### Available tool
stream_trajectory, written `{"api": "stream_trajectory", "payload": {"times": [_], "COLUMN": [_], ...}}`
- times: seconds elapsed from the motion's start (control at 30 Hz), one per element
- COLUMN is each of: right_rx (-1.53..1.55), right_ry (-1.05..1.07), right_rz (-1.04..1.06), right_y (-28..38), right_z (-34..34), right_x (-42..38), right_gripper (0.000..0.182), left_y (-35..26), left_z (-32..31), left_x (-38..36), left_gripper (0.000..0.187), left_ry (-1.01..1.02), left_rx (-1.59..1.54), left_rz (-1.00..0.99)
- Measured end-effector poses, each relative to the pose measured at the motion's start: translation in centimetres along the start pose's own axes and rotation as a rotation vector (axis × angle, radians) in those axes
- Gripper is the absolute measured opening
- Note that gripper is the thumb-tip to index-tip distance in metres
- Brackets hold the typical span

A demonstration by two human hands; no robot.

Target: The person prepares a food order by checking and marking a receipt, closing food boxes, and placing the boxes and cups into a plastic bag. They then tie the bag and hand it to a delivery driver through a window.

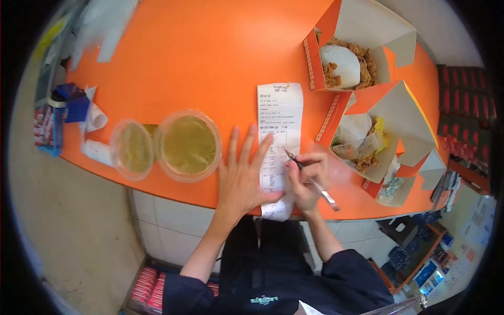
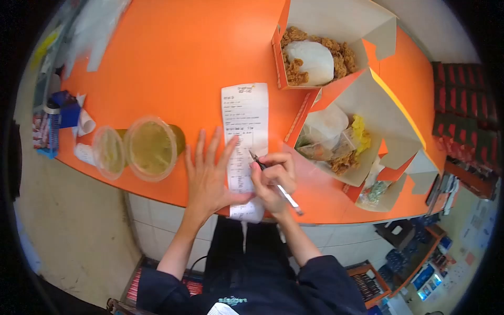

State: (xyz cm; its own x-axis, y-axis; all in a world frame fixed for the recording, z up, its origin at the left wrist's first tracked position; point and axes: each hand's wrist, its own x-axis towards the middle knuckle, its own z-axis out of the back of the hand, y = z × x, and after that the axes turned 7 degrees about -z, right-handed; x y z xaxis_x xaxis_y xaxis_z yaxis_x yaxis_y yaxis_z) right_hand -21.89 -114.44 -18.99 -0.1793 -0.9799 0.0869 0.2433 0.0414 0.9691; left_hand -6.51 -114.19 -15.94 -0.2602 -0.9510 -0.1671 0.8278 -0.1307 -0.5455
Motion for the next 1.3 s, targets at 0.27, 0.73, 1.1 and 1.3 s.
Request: {"api": "stream_trajectory", "payload": {"times": [0.27,0.73,1.1,1.3], "right_rx": [-0.031,-0.088,-0.11,-0.106], "right_ry": [0.23,0.239,0.245,0.332], "right_rz": [0.063,0.064,0.052,0.072], "right_y": [0.2,0.1,0.3,0.6], "right_z": [0.3,0.5,0.8,1.9], "right_x": [2.2,1.6,0.5,0.4], "right_gripper": [0.04,0.037,0.037,0.034], "left_y": [0.4,0.3,-0.1,0.1], "left_z": [-1.2,-1.5,-1.3,-1.4], "left_x": [0.1,0.2,0.2,-0.2], "left_gripper": [0.121,0.12,0.116,0.091], "left_ry": [-0.072,-0.081,-0.049,-0.209], "left_rx": [-0.073,-0.023,0.062,-0.033], "left_rz": [0.017,0.03,0.03,-0.072]}}
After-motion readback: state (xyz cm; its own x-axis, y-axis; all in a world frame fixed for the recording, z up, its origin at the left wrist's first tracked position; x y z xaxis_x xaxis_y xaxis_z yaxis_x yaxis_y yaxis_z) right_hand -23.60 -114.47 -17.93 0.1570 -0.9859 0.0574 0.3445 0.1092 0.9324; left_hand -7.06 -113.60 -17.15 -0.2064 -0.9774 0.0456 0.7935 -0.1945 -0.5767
